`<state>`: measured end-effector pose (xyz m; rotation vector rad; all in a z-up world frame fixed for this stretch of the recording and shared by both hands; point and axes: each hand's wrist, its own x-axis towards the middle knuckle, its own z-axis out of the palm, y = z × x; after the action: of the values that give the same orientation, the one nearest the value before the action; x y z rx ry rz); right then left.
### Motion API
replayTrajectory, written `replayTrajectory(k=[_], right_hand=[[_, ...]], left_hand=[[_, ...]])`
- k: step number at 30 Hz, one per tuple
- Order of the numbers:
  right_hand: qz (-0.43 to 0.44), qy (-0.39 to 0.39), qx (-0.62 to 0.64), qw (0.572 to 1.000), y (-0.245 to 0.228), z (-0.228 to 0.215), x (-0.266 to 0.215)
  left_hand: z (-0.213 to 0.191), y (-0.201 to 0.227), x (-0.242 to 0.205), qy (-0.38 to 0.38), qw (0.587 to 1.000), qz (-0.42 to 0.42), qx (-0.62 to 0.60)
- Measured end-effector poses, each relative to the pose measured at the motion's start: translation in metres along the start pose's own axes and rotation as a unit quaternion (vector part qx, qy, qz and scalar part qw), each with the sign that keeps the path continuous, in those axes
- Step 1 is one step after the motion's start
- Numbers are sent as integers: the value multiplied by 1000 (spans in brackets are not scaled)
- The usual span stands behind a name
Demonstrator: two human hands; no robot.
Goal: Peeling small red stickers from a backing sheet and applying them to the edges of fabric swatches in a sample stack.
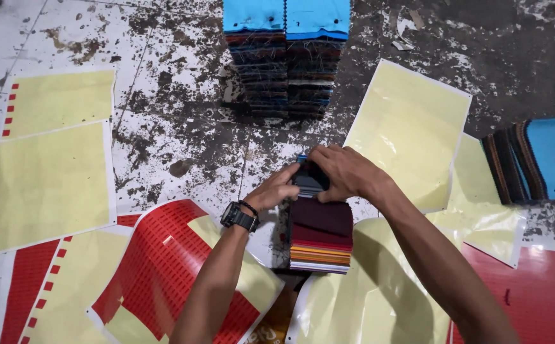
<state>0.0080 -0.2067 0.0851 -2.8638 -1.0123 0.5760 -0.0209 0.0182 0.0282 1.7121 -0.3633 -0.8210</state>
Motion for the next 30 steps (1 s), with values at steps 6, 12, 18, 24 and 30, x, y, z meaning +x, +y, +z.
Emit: replayTrajectory(k=[6,12,18,24,30], right_hand=[[8,-15,8,1000,-11,-18,-7],[18,30,47,998,-18,-41,-13],[8,131,49,990,19,7,0],[20,185,92,978,3,-14,-30],[-24,387,221,895,0,32,-78]], left_hand=[[-1,6,-1,7,999,-33,0],[6,27,-17,3,1000,11,-10],[-3,-7,3,-3,1000,0,7],[2,2,2,18,999,-28,21],[15,42,-8,84,992,-80,51]])
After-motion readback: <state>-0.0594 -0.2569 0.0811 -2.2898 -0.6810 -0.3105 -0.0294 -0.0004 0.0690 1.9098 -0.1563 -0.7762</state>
